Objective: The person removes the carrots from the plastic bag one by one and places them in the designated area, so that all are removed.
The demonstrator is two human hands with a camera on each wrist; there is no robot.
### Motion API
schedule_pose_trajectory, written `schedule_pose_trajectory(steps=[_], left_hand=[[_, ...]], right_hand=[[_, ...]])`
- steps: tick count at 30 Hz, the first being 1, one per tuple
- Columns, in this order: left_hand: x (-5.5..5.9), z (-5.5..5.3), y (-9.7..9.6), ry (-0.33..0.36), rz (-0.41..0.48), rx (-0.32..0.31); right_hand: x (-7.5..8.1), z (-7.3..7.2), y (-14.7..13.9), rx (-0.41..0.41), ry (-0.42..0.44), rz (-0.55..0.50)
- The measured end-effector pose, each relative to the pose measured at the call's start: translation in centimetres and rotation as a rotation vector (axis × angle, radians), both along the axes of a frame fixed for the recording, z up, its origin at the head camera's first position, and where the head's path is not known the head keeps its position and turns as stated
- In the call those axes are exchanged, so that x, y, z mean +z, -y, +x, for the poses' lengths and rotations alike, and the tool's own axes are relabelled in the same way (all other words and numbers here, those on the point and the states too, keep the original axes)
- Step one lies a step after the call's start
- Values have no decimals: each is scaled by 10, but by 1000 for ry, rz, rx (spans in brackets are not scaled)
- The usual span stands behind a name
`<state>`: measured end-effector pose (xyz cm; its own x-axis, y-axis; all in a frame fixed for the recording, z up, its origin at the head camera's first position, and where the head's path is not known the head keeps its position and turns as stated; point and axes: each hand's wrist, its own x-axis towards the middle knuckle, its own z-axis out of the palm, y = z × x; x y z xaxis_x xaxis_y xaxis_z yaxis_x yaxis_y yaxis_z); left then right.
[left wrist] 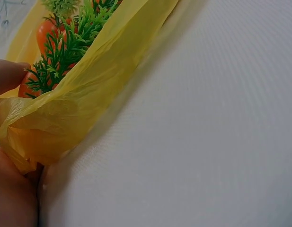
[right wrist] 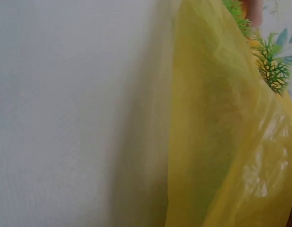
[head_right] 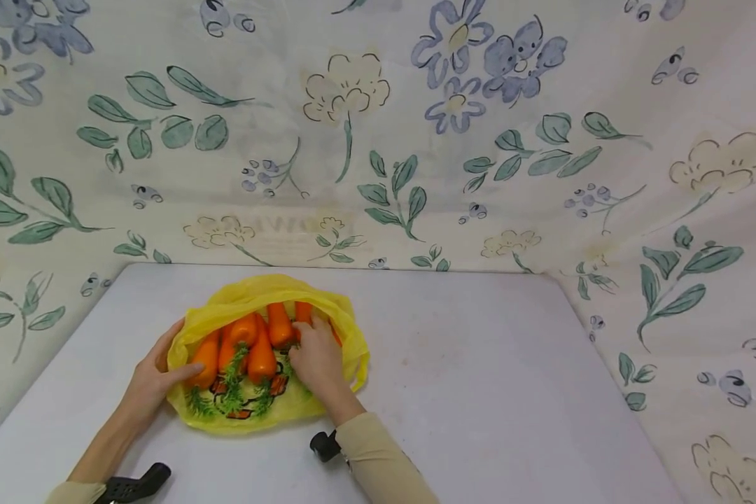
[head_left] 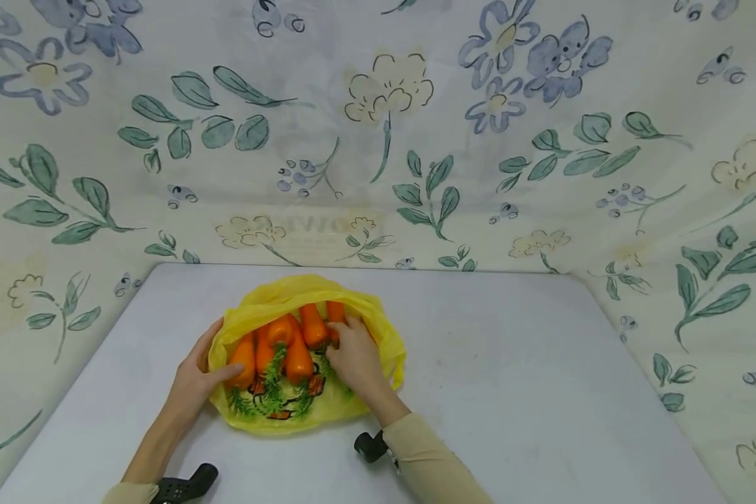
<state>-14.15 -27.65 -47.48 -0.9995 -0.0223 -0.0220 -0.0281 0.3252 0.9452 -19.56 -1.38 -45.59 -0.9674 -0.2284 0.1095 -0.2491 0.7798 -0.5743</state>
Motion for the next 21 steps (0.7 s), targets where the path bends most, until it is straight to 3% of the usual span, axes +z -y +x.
schedule_pose_trajectory(steps=[13,21], left_hand=[[-1,2,4,14,-6,-17],[-2,-2,1,7,-13,-21]], right_hand=[[-7,-5,3,12,-98,118],[-9,-7,-1,-6,-115,79]])
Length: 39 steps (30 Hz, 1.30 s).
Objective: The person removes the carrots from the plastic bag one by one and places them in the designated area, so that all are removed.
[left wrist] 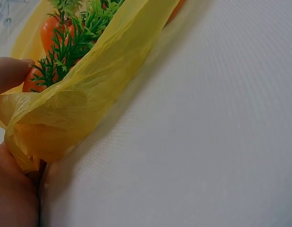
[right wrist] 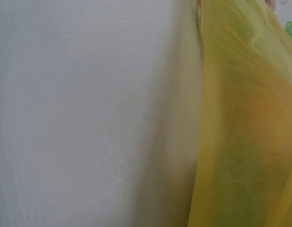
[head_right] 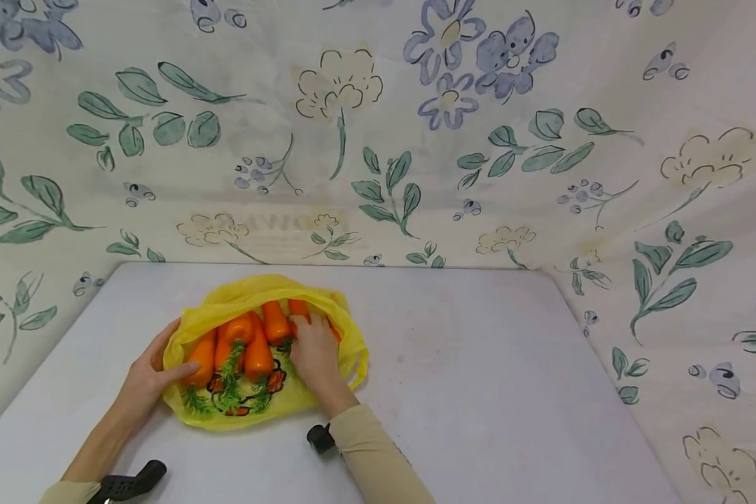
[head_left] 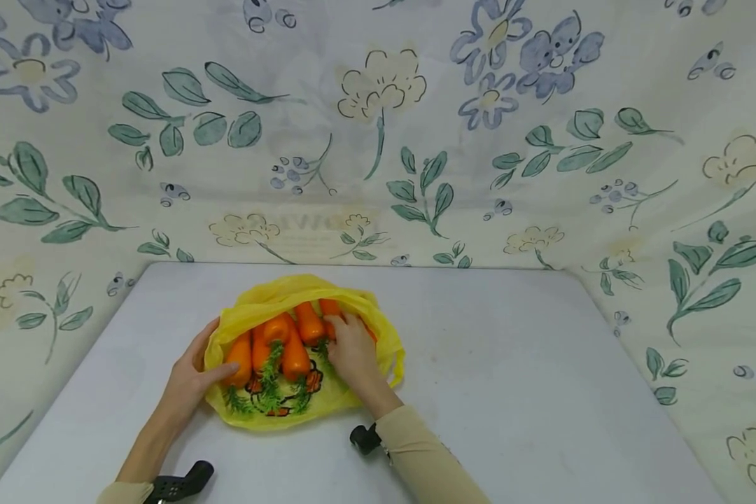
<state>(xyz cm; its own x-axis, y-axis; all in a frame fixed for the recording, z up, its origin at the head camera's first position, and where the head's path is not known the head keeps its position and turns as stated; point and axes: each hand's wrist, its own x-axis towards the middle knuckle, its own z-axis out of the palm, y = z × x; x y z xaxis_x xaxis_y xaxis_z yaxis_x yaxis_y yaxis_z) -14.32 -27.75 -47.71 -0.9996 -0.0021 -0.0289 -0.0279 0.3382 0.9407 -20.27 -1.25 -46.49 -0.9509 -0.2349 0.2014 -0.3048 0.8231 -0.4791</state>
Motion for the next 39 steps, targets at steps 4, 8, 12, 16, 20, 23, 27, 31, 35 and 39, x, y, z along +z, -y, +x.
schedule_pose_trajectory(steps=[4,8,12,16,20,23,27,31,35,39], left_hand=[[0,0,0,-4,-3,0],[0,0,0,-1,-6,2],[1,0,-1,-3,5,2],[1,0,-2,0,8,8],[1,0,-3,5,10,10],[0,-1,-3,9,13,10],[-1,-1,-3,11,13,9],[0,-1,-3,12,11,9],[0,-1,-4,13,-4,16],[0,-1,-4,11,-6,18]], right_hand=[[0,-1,-2,4,-7,-40],[3,-1,-5,16,17,-97],[8,0,-6,6,67,-178],[13,2,-6,-25,97,-260],[18,6,-6,-54,111,-332],[20,9,-6,-68,107,-370],[22,12,-8,-83,98,-400],[21,14,-10,-98,95,-421],[21,17,-13,-112,88,-433],[22,20,-15,-125,83,-452]])
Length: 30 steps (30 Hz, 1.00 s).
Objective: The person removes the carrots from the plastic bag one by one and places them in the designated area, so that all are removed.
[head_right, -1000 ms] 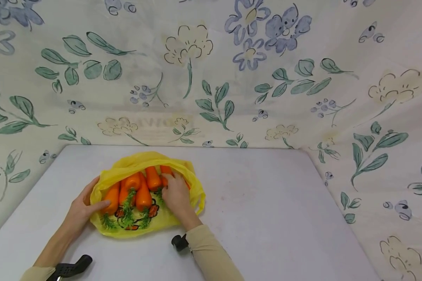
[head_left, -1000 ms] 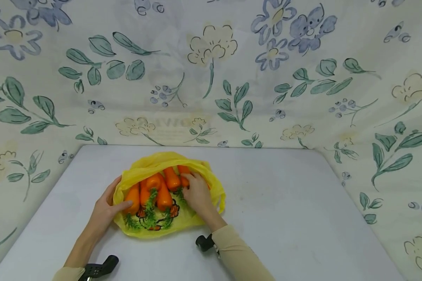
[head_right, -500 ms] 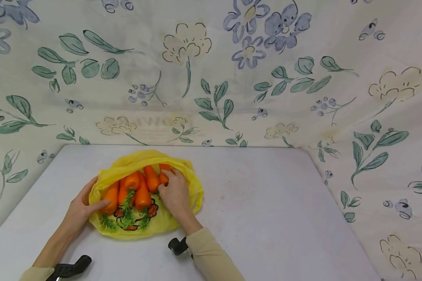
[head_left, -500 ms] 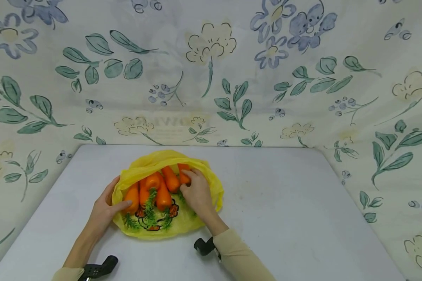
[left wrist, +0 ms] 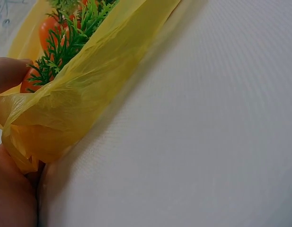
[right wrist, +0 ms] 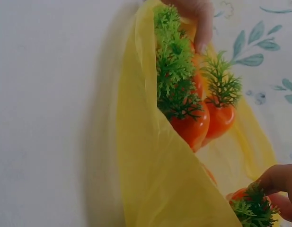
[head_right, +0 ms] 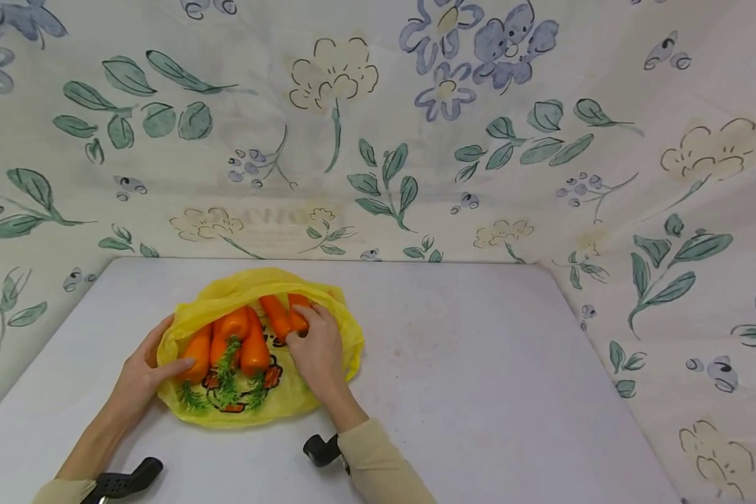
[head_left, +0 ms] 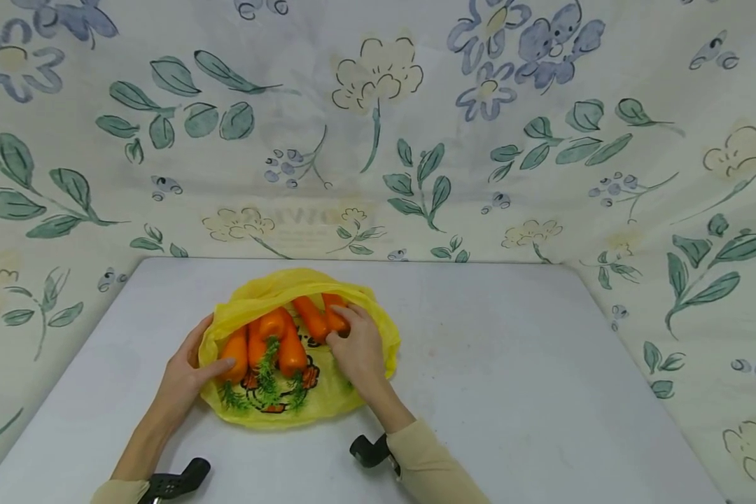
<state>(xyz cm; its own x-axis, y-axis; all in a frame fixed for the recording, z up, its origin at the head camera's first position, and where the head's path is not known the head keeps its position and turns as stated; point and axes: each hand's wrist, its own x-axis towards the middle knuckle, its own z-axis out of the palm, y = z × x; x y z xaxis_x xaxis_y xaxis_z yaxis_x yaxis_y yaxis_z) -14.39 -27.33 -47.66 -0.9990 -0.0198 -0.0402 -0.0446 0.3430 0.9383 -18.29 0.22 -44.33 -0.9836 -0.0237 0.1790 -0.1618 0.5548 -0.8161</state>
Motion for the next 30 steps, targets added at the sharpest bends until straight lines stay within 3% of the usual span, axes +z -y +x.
schedule_pose_trajectory(steps=[30], left_hand=[[-1,0,4,3,-39,-18]], right_hand=[[25,38,-24,94,-47,-91]])
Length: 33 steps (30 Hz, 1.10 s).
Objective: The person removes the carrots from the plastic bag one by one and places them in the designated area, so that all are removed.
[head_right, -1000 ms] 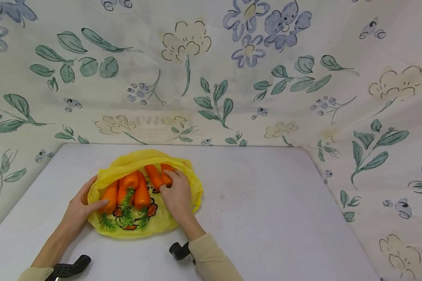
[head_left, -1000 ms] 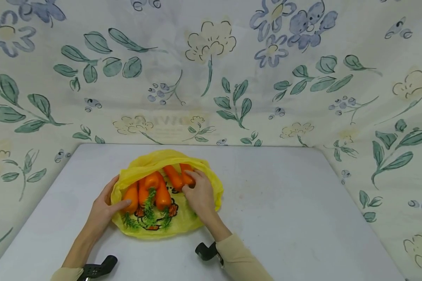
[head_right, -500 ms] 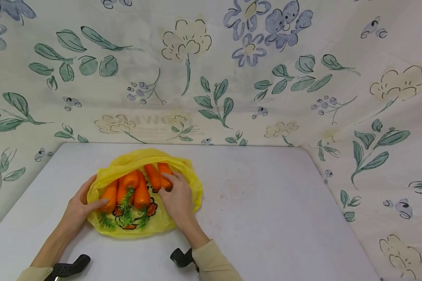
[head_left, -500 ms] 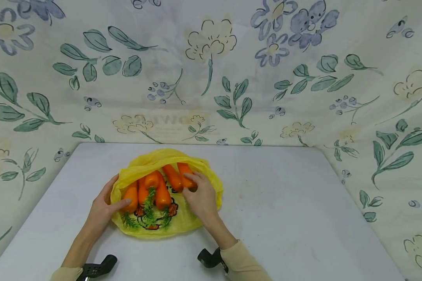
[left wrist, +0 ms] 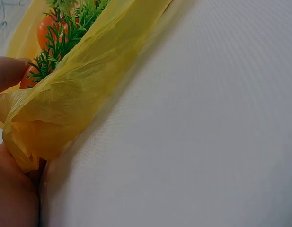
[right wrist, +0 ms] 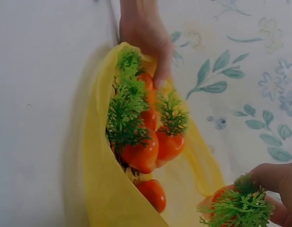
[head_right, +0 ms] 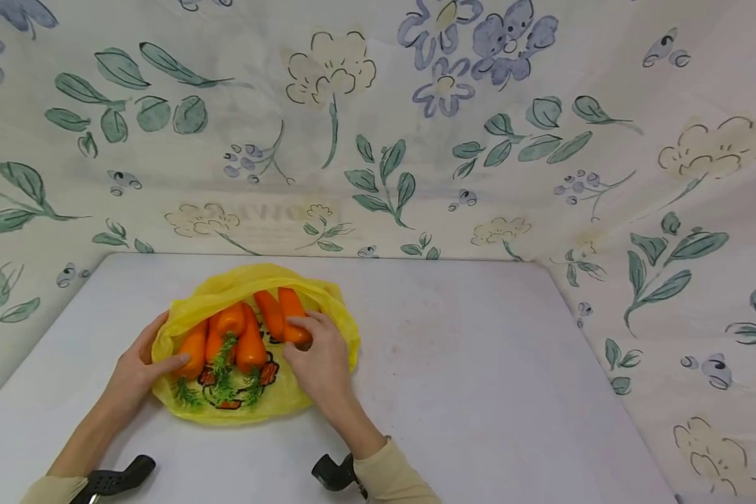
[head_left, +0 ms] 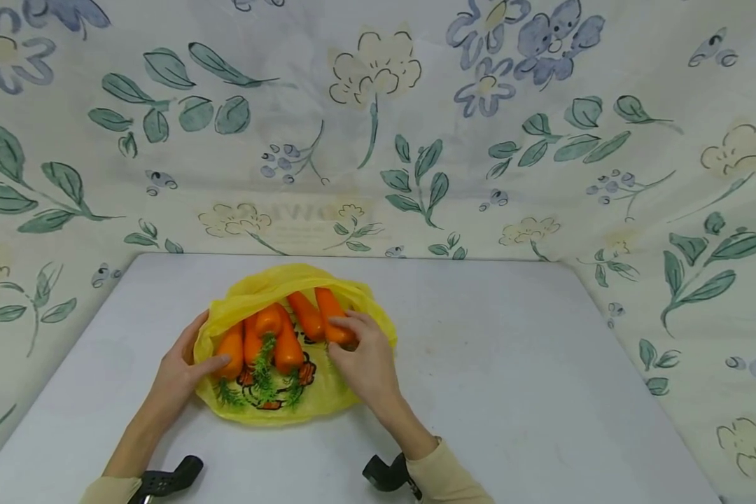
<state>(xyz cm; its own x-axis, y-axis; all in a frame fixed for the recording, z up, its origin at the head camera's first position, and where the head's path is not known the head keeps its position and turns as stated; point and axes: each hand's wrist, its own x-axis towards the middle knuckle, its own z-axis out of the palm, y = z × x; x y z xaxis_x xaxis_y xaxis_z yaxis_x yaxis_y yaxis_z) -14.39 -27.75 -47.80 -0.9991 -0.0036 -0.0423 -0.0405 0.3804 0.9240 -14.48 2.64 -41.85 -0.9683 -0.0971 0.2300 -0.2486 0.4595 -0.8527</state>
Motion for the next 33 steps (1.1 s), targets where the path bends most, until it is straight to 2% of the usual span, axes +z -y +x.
schedule_pose_trajectory(steps=[5,9,18,22,26,33], left_hand=[[1,1,-1,14,7,0],[1,2,-2,14,14,-6],[3,2,-2,13,10,-5],[3,0,-3,12,8,-6],[3,0,-3,15,3,-3],[4,3,-3,11,-1,-6]], right_hand=[[6,4,-12,-17,-4,-9],[11,6,-23,-30,26,-19],[32,10,-53,4,94,-107],[43,10,-71,-38,131,-131],[53,7,-89,-113,131,-147],[47,-5,-111,-198,147,-153]])
